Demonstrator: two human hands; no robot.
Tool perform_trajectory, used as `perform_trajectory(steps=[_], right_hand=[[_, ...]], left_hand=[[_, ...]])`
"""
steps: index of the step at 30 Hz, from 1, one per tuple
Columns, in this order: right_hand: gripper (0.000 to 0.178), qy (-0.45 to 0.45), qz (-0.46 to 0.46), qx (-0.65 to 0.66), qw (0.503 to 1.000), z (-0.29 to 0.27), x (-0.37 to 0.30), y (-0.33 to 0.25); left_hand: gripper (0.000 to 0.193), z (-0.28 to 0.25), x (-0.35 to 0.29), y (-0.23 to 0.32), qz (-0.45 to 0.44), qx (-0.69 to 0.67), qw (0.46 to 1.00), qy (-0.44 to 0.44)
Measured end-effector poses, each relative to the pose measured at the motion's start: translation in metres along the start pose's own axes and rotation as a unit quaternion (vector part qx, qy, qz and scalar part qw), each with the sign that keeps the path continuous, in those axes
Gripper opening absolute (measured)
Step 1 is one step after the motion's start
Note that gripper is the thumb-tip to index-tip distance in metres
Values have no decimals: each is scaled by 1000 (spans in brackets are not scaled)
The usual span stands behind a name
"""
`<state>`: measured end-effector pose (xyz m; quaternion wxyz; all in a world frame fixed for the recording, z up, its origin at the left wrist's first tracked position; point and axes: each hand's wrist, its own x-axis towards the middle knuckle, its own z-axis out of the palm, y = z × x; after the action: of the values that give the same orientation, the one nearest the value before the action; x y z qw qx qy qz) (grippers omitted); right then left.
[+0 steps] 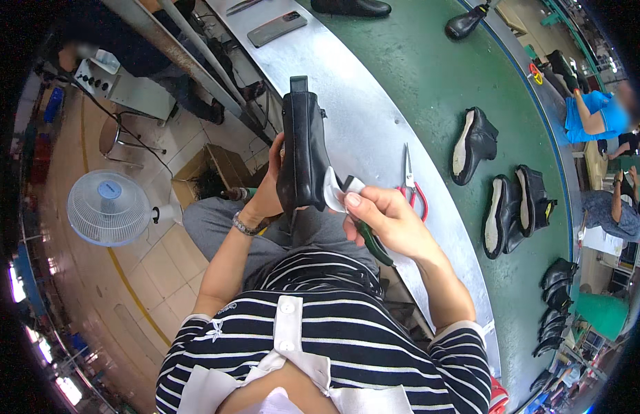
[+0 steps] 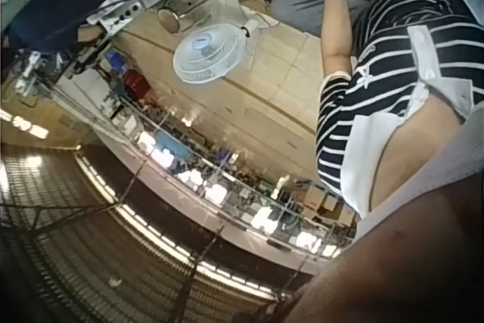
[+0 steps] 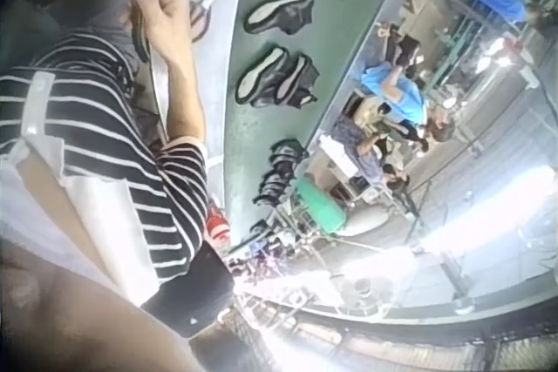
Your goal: Manually process a shoe upper on a last using pliers and a hammer to secure and shape it.
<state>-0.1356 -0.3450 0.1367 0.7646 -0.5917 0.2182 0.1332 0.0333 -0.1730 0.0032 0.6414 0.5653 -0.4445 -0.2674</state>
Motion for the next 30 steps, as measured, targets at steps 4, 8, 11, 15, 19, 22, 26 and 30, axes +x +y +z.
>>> perform_trajectory(steps=[4,8,11,15,19,22,26,30], right_hand=[[37,-38,28,-39,998,-3,4,-17],[30,72,9,-18,997,-22,21,-1],[30,203,-80,-200,955,-49,48,51],[43,324,-54,-447,832,-70,68,99],[47,333,-4,-508,794,-70,75,113],[44,310,-59,-527,789,-74,75,122],[46,250,-166,-315,900,-59,69,77],[56,84,-237,-60,966,-16,46,-3]], left_hand=[[123,1,1,1,16,-14,1000,-5],[119,-2,15,9,-8,-52,998,17],[109,-1,32,22,-79,-115,988,61],[88,0,36,28,-193,-221,952,93],[78,6,24,26,-248,-269,925,98],[92,8,19,16,-223,-244,940,88],[125,2,32,27,-63,-87,994,15],[132,-7,36,12,-34,-86,995,-29]])
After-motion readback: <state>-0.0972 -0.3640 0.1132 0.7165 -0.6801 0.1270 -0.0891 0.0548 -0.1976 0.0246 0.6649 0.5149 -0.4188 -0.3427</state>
